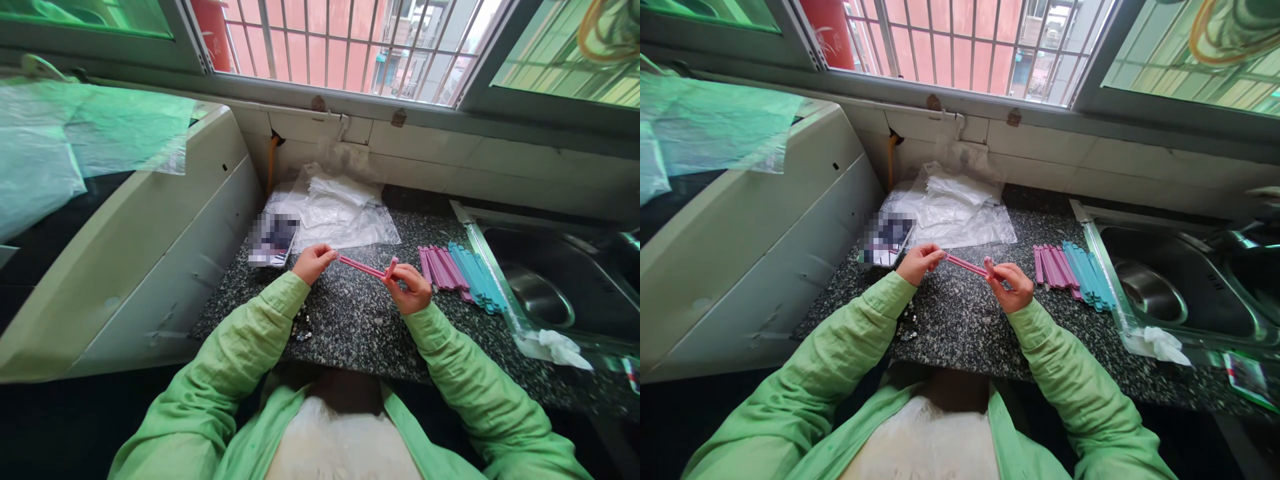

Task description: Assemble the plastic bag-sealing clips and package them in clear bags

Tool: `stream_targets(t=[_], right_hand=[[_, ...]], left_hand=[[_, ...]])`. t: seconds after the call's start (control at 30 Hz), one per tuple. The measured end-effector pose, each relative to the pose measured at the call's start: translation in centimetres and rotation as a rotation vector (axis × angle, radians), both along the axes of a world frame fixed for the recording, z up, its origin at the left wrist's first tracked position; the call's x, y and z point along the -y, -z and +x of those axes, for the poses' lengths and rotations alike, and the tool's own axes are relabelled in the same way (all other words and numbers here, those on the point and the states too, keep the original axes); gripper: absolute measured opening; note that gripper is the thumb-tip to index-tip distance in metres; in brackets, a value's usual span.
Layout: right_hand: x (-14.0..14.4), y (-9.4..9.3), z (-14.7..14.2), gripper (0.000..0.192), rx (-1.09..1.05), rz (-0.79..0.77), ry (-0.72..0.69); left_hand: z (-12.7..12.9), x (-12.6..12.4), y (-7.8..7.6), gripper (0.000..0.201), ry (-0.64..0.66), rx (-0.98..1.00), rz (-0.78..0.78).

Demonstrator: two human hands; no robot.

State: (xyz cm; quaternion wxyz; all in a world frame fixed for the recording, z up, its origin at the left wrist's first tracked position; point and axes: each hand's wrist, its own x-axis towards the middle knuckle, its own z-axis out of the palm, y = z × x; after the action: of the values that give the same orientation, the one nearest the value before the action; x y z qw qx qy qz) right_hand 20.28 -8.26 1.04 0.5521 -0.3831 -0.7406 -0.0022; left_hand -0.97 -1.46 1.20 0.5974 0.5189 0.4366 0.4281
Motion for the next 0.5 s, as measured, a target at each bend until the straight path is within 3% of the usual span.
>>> stream_targets(t=[0.5], right_hand=[[-0.15, 0.21, -0.02, 0.003, 0.007, -0.054, 0.041]], left_hand=[[0.0, 0.11, -0.09, 0.03, 0.0, -0.014, 0.004]])
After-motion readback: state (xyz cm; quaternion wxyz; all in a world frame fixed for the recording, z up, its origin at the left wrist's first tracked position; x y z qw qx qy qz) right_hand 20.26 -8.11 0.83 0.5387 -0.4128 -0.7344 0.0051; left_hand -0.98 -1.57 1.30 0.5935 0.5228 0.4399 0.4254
